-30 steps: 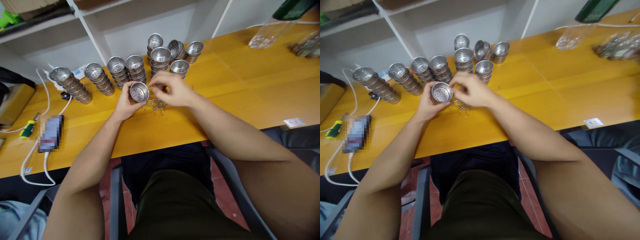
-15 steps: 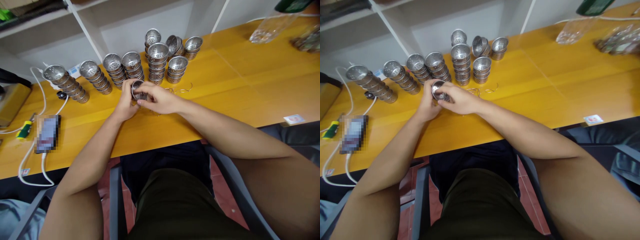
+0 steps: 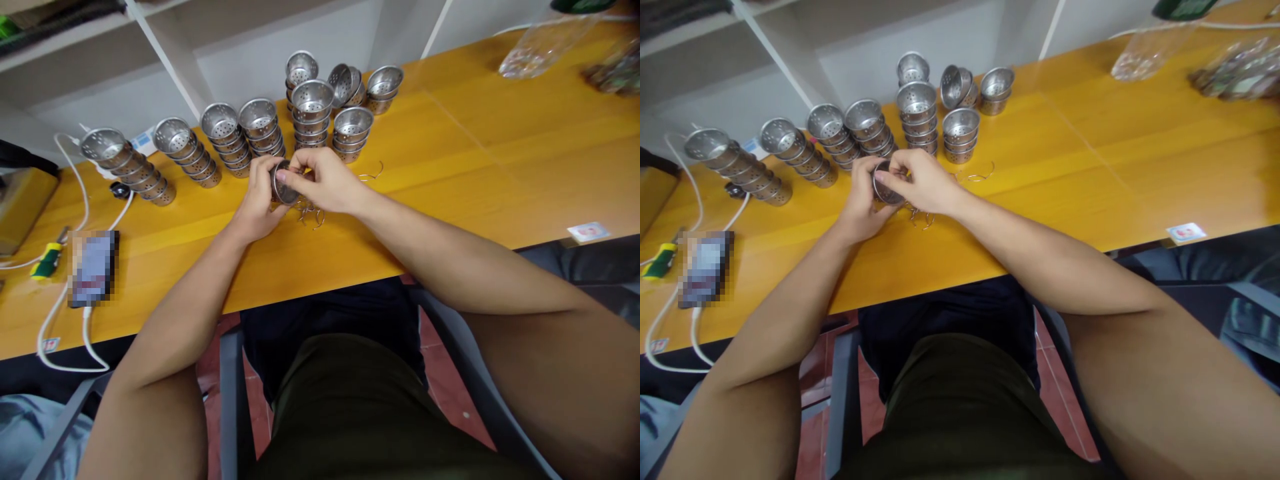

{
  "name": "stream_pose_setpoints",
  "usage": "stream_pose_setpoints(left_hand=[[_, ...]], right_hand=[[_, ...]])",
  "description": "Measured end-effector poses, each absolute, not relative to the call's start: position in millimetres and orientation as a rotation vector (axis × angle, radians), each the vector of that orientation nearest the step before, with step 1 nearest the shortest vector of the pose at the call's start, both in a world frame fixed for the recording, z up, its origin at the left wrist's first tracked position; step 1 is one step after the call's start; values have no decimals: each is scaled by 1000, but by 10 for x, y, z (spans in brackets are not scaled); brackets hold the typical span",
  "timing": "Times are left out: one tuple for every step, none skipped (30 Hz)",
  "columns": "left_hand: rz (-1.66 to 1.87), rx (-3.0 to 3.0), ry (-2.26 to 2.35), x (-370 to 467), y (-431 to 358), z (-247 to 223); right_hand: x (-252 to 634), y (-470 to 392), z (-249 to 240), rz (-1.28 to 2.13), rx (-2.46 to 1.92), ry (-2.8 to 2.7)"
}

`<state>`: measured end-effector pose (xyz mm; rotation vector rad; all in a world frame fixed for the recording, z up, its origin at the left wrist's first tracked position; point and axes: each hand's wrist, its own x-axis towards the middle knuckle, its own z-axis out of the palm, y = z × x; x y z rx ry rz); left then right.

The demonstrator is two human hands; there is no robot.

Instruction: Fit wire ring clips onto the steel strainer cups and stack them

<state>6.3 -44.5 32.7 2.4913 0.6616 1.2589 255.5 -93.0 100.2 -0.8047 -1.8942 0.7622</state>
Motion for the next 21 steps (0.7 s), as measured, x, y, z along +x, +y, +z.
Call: stream_pose_setpoints(left_hand=[[1251, 2478, 684, 67, -441, 316], [1259, 2455, 709, 67, -433, 303], [1282, 2423, 733, 61, -421, 287], [1314, 2383, 754, 48, -405, 268], [1348, 2339, 770, 27, -384, 245], [1376, 2295, 781, -5, -357, 220], [1397, 2255, 788, -46, -324, 190], [1416, 2219, 794, -95, -284, 158], [1437, 2185, 801, -150, -239, 125], [1465, 2147, 813, -208, -189, 93], [1505, 2103, 831, -266, -139, 65], [1551, 2052, 850, -321, -92, 45], [1594, 2003, 868, -367, -52, 34], [1625, 1962, 881, -403, -24, 34], [1638, 1936, 889, -426, -9, 45], [1628, 1930, 890, -434, -9, 66], [1598, 1942, 883, -427, -23, 94], [1552, 1968, 861, -405, -49, 126], [1502, 2001, 821, -372, -82, 157], [1468, 2029, 769, -329, -120, 185], [1436, 2058, 703, -278, -161, 210]], right_hand=[[2552, -912, 984, 734, -837, -1895], [2550, -895, 971, 727, -859, -1879], [2551, -878, 964, 751, -865, -1848], [2557, -864, 965, 805, -851, -1808], [2568, -851, 971, 883, -817, -1767], [2585, -841, 982, 972, -768, -1732], [2609, -832, 993, 1053, -714, -1709], [2638, -824, 1002, 1110, -665, -1705], [2671, -817, 1005, 1131, -624, -1726], [2706, -811, 1002, 1114, -595, -1772], [2742, -807, 991, 1063, -582, -1843], [2777, -805, 975, 982, -587, -1927], [2809, -806, 956, 886, -609, -2020], [2836, -812, 938, 785, -647, -2107], [2859, -822, 925, 688, -698, -2175], [2876, -837, 919, 603, -750, -2217], [2887, -857, 921, 535, -797, -2231], [2891, -879, 929, 486, -828, -2226], [2890, -901, 944, 452, -838, -2214], [2883, -924, 962, 423, -828, -2214], [2871, -945, 980, 405, -801, -2213]])
